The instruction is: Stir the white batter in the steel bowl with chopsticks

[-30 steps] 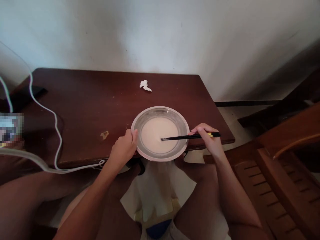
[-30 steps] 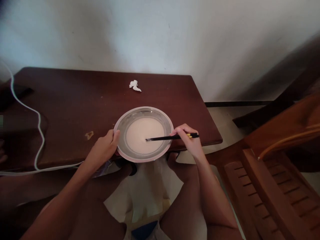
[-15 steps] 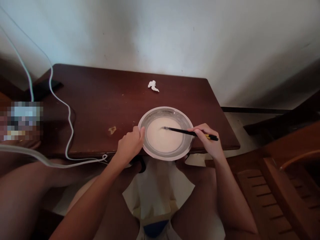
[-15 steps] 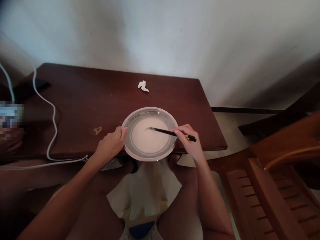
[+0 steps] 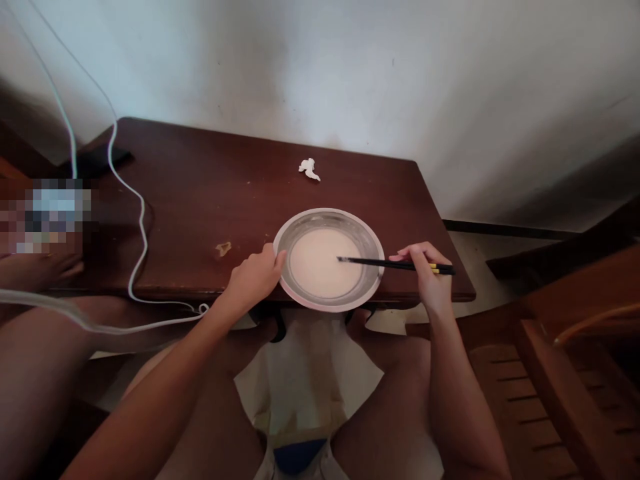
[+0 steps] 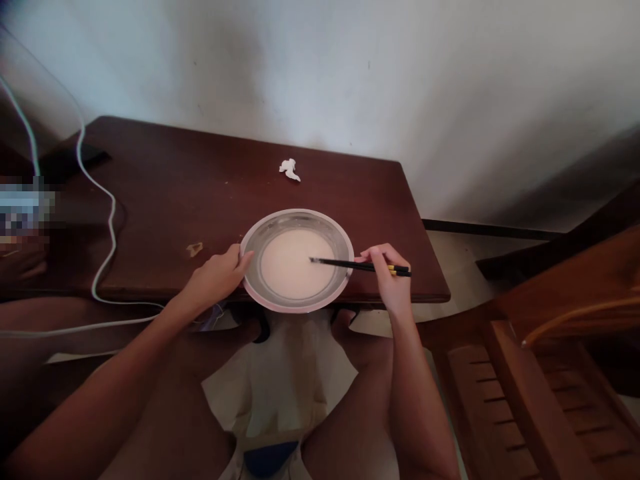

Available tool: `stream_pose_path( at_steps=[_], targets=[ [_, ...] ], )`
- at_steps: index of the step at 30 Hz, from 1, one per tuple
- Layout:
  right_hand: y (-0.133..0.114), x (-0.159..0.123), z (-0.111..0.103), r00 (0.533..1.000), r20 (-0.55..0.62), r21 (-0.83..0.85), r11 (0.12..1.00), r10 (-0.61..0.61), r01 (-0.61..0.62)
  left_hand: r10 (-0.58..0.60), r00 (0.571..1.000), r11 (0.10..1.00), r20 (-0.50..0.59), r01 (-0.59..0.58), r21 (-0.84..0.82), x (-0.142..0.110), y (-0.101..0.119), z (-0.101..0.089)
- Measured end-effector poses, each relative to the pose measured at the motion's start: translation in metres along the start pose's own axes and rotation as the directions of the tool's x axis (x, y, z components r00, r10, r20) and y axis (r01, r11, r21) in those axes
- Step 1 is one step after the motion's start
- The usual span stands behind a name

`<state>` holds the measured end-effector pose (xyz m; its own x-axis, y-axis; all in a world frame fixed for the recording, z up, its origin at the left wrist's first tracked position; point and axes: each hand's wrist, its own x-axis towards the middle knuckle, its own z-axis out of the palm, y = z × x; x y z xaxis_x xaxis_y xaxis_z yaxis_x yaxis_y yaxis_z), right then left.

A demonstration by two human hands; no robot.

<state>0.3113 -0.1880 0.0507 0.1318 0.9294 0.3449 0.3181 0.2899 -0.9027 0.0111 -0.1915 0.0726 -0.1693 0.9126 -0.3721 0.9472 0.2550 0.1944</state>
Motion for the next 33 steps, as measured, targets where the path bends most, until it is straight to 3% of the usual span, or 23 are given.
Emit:
stream_pose_path(
  at_steps=[3,6,10,12,14,17,19,23,25,29,31,33],
  targets=[
    [-0.002,-0.001,0.003,0.995,0.098,0.043,0.999,0.019,-0.024,-0.001,1.0,1.0,-0.01,0.001,0.008,0.0,0.0,-0.001],
    [-0.003,0.0,0.006,0.974,0.219,-0.042,0.997,-0.055,0.066,-0.001,1.0,1.0,-0.014,0.001,-0.011,0.001,0.0,-0.004],
    [-0.004,0.001,0.001,0.999,0.022,-0.036,0.999,-0.035,0.036,-0.001,1.0,1.0,-0.012,0.001,-0.014,0.001,0.002,-0.008],
    [-0.005,-0.001,0.0,1.0,0.0,0.032,0.999,0.021,-0.021,0.002,1.0,1.0,-0.017,-0.002,-0.008,0.001,0.002,-0.008],
    [-0.007,-0.004,0.002,0.993,0.115,0.047,0.998,0.036,-0.041,0.004,1.0,1.0,-0.023,-0.004,-0.003,0.002,0.001,-0.007],
    [-0.008,-0.004,0.008,0.953,0.303,-0.023,0.999,-0.026,0.035,0.005,0.999,1.0,-0.037,-0.005,-0.006,0.003,0.0,-0.004],
    [-0.007,-0.003,0.006,0.967,0.249,-0.062,0.995,-0.06,0.078,0.004,0.999,1.0,-0.043,-0.004,-0.008,0.003,0.001,-0.004],
    [-0.005,-0.001,-0.005,0.999,-0.036,0.01,1.0,0.011,-0.011,-0.003,0.999,1.0,-0.033,0.003,0.003,0.0,0.005,-0.004],
    [-0.005,-0.002,-0.005,0.999,0.018,0.048,0.998,0.042,-0.043,-0.007,1.0,1.0,-0.03,0.007,0.006,-0.001,0.006,-0.005],
    [-0.005,-0.004,0.006,0.95,0.312,-0.014,1.0,-0.022,0.028,-0.019,0.999,1.0,-0.036,0.019,0.001,0.001,0.007,-0.005],
    [-0.004,-0.002,0.006,0.956,0.291,-0.046,0.997,-0.046,0.062,-0.011,0.999,1.0,-0.036,0.01,-0.018,0.004,0.004,-0.004],
    [-0.001,0.001,-0.002,0.989,0.144,-0.052,0.998,-0.026,0.034,0.013,0.999,0.998,-0.05,-0.016,-0.068,0.009,0.0,-0.004]
  ],
)
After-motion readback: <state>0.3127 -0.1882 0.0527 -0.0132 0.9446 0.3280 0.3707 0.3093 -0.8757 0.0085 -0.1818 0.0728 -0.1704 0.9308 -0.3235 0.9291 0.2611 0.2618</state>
